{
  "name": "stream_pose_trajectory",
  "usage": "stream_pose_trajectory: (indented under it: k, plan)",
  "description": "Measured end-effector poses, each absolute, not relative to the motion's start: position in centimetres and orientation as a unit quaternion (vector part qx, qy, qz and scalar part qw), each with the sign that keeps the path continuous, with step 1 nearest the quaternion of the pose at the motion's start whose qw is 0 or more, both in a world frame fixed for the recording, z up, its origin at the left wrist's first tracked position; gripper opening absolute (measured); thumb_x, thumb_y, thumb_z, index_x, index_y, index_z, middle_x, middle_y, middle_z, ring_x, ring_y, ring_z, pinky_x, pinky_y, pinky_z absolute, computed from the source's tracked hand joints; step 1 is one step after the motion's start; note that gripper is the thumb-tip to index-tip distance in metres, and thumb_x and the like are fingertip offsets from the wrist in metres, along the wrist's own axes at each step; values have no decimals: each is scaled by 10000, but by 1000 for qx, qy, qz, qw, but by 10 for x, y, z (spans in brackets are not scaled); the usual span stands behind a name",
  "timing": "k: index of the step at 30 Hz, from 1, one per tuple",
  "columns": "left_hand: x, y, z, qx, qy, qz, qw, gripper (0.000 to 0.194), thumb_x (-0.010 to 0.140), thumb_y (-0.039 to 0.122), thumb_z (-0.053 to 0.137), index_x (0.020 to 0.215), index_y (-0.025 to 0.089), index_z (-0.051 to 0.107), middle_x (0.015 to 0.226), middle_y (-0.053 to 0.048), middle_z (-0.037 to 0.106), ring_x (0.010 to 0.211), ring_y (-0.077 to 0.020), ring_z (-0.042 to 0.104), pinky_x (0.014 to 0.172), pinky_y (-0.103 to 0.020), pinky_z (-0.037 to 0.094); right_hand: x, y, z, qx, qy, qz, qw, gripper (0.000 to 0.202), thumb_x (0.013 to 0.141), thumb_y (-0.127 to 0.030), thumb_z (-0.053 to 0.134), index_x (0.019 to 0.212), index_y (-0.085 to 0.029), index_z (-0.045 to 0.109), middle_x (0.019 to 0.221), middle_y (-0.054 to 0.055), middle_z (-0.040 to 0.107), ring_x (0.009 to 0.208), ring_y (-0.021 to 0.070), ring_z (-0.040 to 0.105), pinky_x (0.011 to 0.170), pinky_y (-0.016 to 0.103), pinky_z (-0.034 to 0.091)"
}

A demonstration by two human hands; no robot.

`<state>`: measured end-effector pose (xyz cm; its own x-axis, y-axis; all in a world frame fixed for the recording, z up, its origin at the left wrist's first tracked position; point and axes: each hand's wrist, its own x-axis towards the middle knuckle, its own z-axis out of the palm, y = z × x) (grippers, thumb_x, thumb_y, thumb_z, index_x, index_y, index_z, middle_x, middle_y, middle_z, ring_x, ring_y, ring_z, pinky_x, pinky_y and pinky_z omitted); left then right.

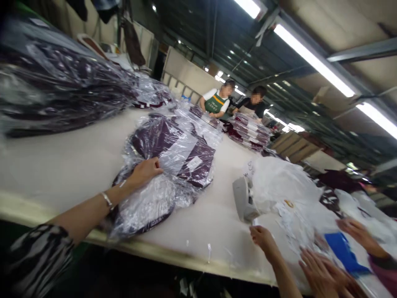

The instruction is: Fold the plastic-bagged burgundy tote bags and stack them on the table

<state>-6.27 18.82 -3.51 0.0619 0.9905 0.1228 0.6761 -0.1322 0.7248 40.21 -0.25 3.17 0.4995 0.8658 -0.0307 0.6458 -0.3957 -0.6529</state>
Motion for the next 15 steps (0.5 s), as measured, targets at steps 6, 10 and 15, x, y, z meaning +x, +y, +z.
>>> stream_pose_trajectory:
  k: [6, 10, 15]
  plan:
    - [-62, 190, -39, 672, 618, 321, 254, 81, 798, 271, 714, 823, 215, 661, 833, -5, 728, 785, -184, 648, 669, -274, 401, 234, 91, 75, -588, -747, 286, 122, 247, 831, -452, 598, 780, -219, 663, 737, 9, 652, 711, 173, 583, 675, 290, 460]
    - [-62, 190, -40, 668, 615, 324, 265, 73, 792, 265, 711, 825, 210, 675, 848, -20, 739, 797, -191, 659, 702, -273, 438, 118, 164, 73, -487, -830, 272, 3, 195, 849, -387, 663, 815, -195, 676, 732, -23, 650, 675, 135, 554, 598, 235, 381]
    - [-64, 190, -40, 657, 617, 327, 282, 67, 843, 239, 657, 877, 199, 699, 902, -67, 754, 870, -229, 688, 764, -299, 478, 76, 237, 37, -481, -857, 117, -143, 144, 794, -318, 785, 851, -188, 764, 809, 15, 738, 761, 171, 643, 623, 239, 383]
